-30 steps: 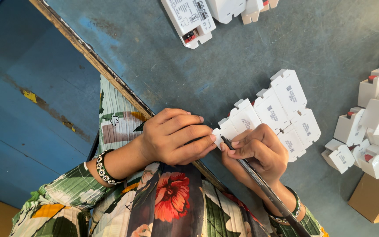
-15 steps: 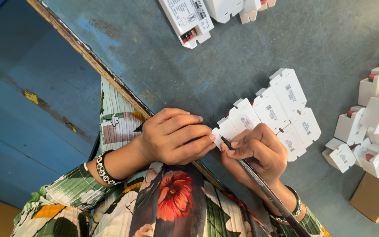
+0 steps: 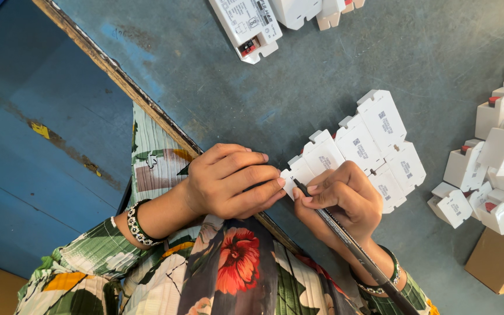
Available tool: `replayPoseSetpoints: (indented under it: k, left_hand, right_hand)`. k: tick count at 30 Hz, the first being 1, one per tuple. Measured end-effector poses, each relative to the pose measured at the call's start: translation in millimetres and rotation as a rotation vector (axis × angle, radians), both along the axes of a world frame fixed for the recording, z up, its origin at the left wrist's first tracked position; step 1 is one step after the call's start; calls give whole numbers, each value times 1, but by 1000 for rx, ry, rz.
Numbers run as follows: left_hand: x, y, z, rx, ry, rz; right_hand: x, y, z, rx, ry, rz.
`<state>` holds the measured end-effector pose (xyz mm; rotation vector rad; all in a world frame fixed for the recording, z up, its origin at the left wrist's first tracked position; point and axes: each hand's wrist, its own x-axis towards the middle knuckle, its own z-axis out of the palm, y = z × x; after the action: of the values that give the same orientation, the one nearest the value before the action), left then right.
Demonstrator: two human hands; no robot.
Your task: The person writes on small white electrical components using a pen. They handle the components one at a time, mark them, and place them into a pile on the table.
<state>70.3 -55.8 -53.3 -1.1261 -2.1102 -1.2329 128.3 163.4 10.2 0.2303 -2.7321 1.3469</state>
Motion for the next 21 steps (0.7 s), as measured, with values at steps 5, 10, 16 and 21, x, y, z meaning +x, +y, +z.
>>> replayPoseSetpoints:
  k: [5,10,16,21]
  left_hand:
    - [0,0,0,1,6,4]
    - [0,0,0,0,1,-3]
    - [-1,-1,2,-9,-10,-10]
    - [-1,-1,3,-21,-11,-5]
  right_hand:
    - [1,0,0,-7,-3,-9]
    - [1,1,0,-39,-3,-1]
    - [2,1,-1,-31,13,-30]
    - [1,1,0,-6,8,-23]
